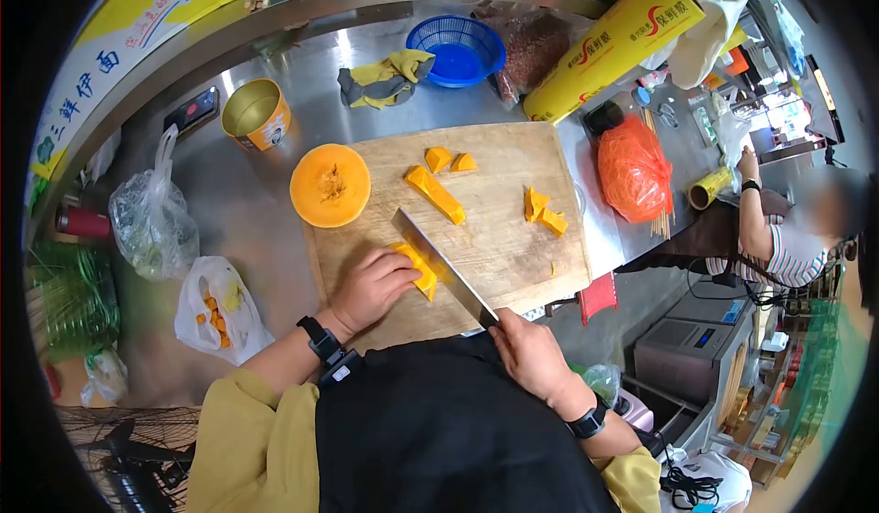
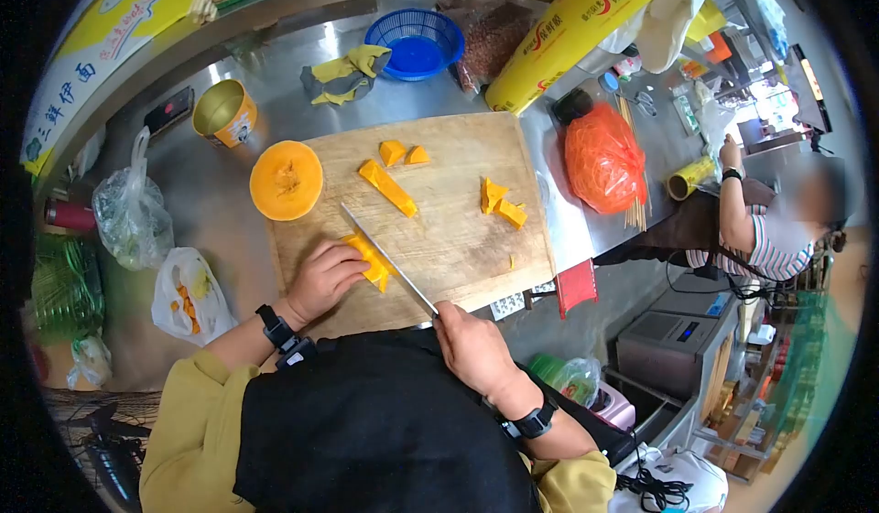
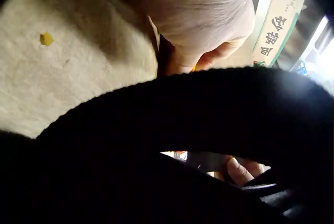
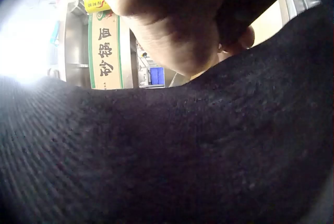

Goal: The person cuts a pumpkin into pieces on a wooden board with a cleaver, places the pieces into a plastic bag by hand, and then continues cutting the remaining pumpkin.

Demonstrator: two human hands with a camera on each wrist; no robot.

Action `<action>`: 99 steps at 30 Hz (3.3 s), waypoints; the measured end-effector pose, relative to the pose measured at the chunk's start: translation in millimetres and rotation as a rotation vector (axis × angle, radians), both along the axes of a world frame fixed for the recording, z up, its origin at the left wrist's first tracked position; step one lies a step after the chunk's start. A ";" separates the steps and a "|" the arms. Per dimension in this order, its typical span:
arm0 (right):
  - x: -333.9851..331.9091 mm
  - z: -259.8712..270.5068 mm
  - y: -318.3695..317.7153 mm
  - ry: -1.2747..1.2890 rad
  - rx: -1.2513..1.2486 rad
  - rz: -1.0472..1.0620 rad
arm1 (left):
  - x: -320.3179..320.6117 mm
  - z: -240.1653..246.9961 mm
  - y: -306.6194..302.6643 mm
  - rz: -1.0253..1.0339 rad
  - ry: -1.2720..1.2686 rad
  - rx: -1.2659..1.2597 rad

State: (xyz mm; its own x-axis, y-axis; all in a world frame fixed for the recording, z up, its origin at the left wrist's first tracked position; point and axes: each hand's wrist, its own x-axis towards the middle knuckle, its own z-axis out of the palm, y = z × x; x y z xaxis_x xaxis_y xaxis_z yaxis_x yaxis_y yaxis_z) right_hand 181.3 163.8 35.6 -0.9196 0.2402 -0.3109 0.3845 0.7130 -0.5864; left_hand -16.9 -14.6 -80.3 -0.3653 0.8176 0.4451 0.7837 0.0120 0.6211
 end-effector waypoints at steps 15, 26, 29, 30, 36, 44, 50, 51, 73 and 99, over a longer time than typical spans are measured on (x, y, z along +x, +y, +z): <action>-9.2 -2.0 -4.7 -0.134 0.121 0.174 | -4.5 -5.6 3.1 -0.008 -0.049 0.005; -33.3 -52.6 -4.7 -0.182 0.029 0.094 | -8.6 -3.8 4.7 -0.024 -0.055 0.014; -32.8 -56.7 0.5 -0.136 -0.019 0.011 | -8.3 -3.8 3.7 -0.030 -0.041 0.026; -32.2 -60.1 2.8 -0.112 -0.042 -0.012 | -7.8 -3.6 3.5 -0.024 -0.036 0.036; -13.3 -49.9 2.8 0.014 0.008 0.043 | -3.3 5.2 -8.0 -0.004 -0.027 -0.077; 4.2 -22.7 -9.7 -0.080 0.040 0.052 | 6.5 -0.2 -41.6 0.001 -0.093 -0.088; 6.3 -7.1 -21.7 -0.088 0.086 0.146 | 5.5 -5.5 -34.3 0.045 0.108 0.001; 5.8 -4.6 -23.9 -0.117 0.091 0.162 | 5.7 -5.6 -34.6 0.045 0.103 -0.001; -26.6 -51.2 -37.0 -0.200 0.140 0.237 | 2.6 -8.1 -34.1 0.067 0.113 0.024; 14.0 -1.7 15.6 -0.054 -1.013 -0.269 | 1.5 57.4 25.6 -0.355 -1.689 -0.058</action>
State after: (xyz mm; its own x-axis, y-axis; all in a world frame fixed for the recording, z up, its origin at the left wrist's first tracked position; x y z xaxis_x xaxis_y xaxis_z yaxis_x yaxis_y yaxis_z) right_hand 195.3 179.4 33.8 -0.8534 0.0392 -0.5198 0.5009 -0.2144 -0.8385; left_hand -15.4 11.0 -22.9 -0.1730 0.9551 -0.2405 -0.7132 0.0470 0.6994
